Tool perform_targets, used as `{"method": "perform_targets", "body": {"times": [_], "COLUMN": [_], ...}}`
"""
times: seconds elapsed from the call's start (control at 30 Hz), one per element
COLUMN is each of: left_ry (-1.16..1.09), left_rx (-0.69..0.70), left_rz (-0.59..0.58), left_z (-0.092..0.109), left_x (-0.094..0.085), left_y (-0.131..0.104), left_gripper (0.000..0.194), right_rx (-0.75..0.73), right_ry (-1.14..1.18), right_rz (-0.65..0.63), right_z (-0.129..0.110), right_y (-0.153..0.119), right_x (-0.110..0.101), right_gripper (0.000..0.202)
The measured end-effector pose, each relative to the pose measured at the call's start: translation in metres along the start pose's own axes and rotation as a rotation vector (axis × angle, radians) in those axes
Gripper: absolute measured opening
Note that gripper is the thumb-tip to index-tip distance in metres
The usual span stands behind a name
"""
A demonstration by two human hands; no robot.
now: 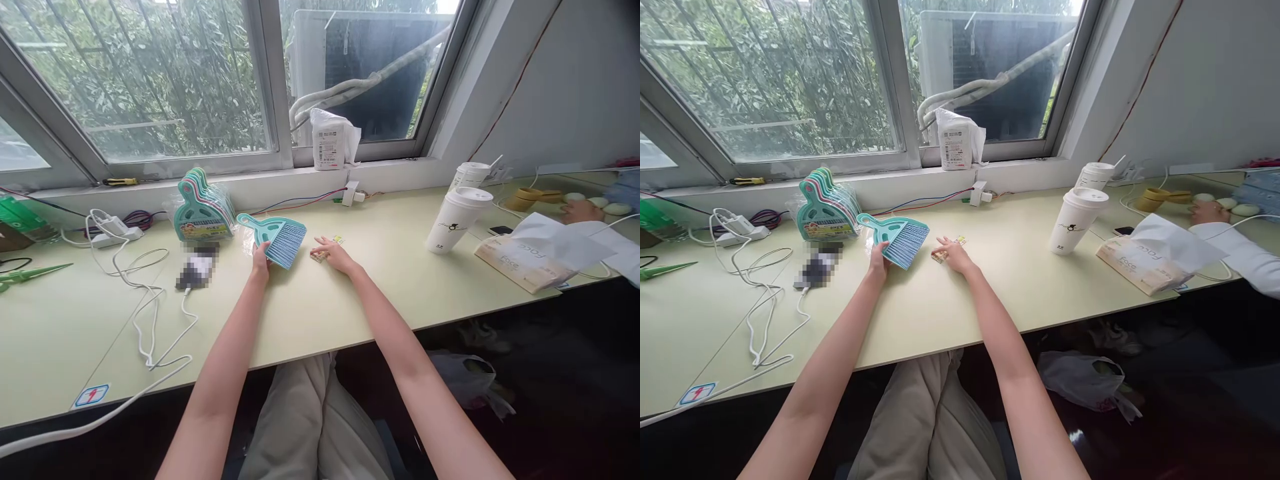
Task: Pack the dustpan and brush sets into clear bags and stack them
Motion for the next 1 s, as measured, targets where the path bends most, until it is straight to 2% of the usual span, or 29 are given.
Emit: {"method": "perform_targets", "body": {"times": [0.17,0.23,0.3,0.4,0.47,0.53,0.6,0.67,0.77,0.87,1.0], "left_ry": [0.047,0.058,0.065,0.079,0.078,0.058,0.032,0.002,-0.046,-0.047,-0.019], "left_rx": [-0.007,-0.008,-0.01,-0.037,-0.064,-0.088,-0.109,-0.118,-0.104,-0.084,-0.069], "left_rz": [-0.059,-0.086,-0.121,-0.168,-0.201,-0.239,-0.271,-0.32,-0.406,-0.441,-0.441], "left_z": [0.001,0.002,0.002,0.0,-0.002,-0.003,-0.003,-0.003,-0.001,0.0,-0.002], "left_x": [0.006,0.008,0.01,0.013,0.016,0.02,0.024,0.028,0.03,0.029,0.028], "left_y": [-0.01,-0.013,-0.015,-0.017,-0.019,-0.023,-0.028,-0.033,-0.038,-0.039,-0.036], "left_gripper": [0.031,0.033,0.039,0.047,0.05,0.051,0.052,0.051,0.05,0.052,0.057], "right_rx": [0.139,0.155,0.195,0.378,0.483,0.449,0.282,0.086,-0.094,-0.119,-0.077], "right_ry": [-0.088,-0.092,-0.068,0.025,0.12,0.218,0.263,0.219,0.046,-0.061,-0.102], "right_rz": [-0.063,-0.072,-0.027,0.112,0.264,0.435,0.519,0.455,0.21,0.069,0.059], "right_z": [0.009,0.011,0.013,0.02,0.021,0.014,-0.003,-0.025,-0.05,-0.058,-0.057], "right_y": [0.002,0.001,0.0,-0.001,-0.001,0.0,0.001,0.002,0.001,-0.002,-0.004], "right_x": [0.001,-0.002,-0.007,-0.017,-0.024,-0.029,-0.029,-0.022,-0.003,0.01,0.009], "right_gripper": [0.053,0.05,0.044,0.04,0.044,0.05,0.053,0.053,0.055,0.058,0.058]}}
Point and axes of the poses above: each hand's wrist, its own y-axis towards the middle knuckle, its own x-axis out of the palm, z = x × y, the point moved 2 cm from there along y, towards the middle knuckle, and after that the axes turned 6 degrees about -y, right-handed, at the moved point
